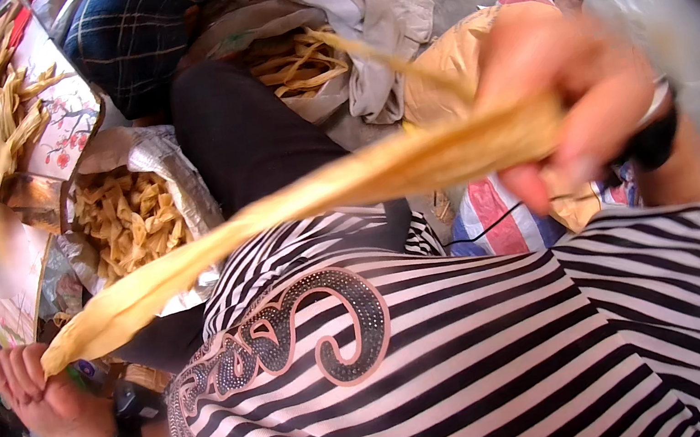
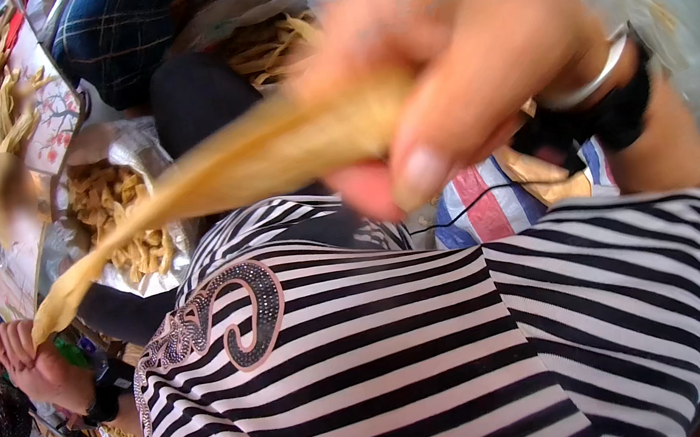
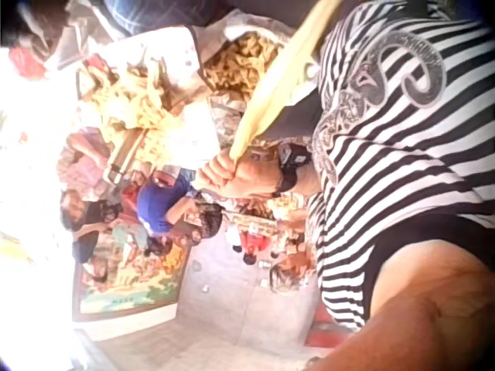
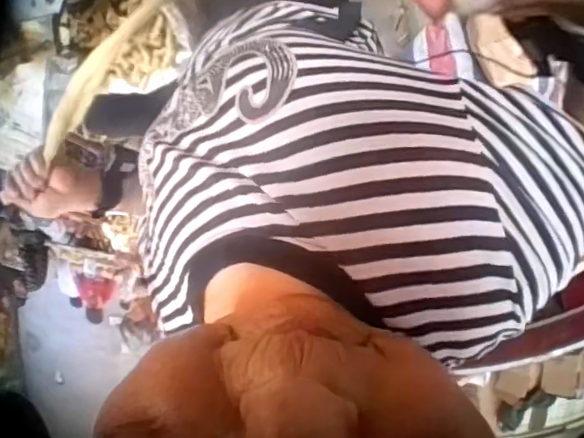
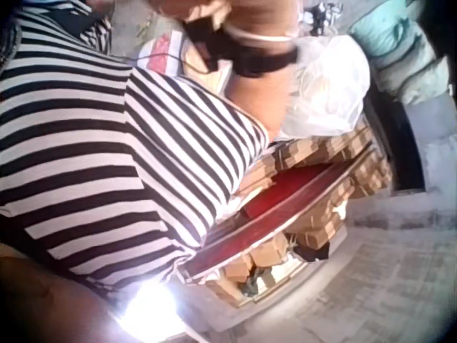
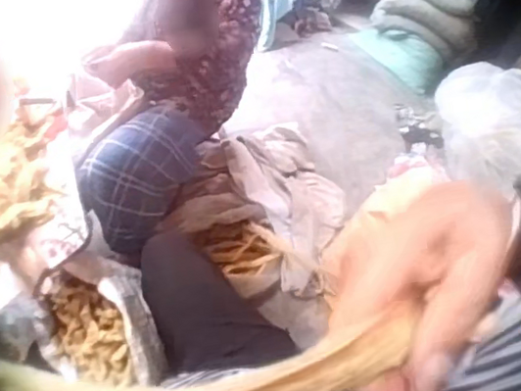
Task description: The person ties dried bean curd sticks into knots by hand and places them into a bag.
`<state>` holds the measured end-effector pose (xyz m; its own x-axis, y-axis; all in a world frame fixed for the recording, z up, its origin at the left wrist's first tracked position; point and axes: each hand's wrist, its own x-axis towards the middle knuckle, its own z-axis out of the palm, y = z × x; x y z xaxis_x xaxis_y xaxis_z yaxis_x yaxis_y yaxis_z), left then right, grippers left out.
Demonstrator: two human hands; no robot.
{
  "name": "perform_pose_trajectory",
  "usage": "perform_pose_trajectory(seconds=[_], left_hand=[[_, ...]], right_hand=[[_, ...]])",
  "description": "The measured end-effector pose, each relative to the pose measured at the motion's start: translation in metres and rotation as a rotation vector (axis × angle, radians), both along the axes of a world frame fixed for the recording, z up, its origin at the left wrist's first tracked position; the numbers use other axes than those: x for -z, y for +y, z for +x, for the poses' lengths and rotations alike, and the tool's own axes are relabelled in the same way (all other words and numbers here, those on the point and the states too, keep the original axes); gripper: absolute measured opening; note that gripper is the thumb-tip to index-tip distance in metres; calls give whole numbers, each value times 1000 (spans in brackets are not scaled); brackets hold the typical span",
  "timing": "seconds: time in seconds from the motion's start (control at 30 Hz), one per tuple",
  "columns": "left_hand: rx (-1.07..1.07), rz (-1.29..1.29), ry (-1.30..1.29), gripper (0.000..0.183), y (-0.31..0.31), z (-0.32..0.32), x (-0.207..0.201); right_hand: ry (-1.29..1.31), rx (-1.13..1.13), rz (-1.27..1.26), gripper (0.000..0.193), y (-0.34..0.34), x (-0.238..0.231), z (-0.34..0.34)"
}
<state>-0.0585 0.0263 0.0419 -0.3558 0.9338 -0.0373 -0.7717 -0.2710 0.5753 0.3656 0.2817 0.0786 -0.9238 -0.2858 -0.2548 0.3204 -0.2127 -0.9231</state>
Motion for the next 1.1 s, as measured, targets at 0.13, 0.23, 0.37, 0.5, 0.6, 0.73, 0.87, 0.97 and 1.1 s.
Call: perform_pose_trajectory(seconds=[0.13, 0.23, 0.37, 0.5, 0.6, 0.73, 0.87, 0.97, 1.1], left_hand=[[-106, 18, -1, 30, -2, 12, 0], [-206, 20, 101, 28, -11, 14, -5], [-232, 103, -9, 24, -49, -15, -6], [-334, 129, 19, 24, -70, -28, -6], [-371, 128, 106, 28, -80, -32, 9], [-366, 87, 112, 29, -64, 31, 8], [-521, -16, 349, 26, -20, 68, 16], [-927, -277, 914, 31, 2, 75, 15], [-981, -451, 1209, 26, -8, 66, 26]], right_hand=[[241, 394, 67, 32, 63, -24, 26], [201, -5, -396, 36, 65, -56, -82], [205, -230, 225, 38, 50, -76, -128], [257, -463, 604, 39, 25, -87, -181], [367, -512, 793, 41, 10, -86, -219], [670, -129, 924, 43, -21, -60, -255], [747, 417, 534, 31, -100, 15, -285], [643, 517, 281, 26, -149, 57, -303], [484, 400, 366, 24, -153, 60, -303]])
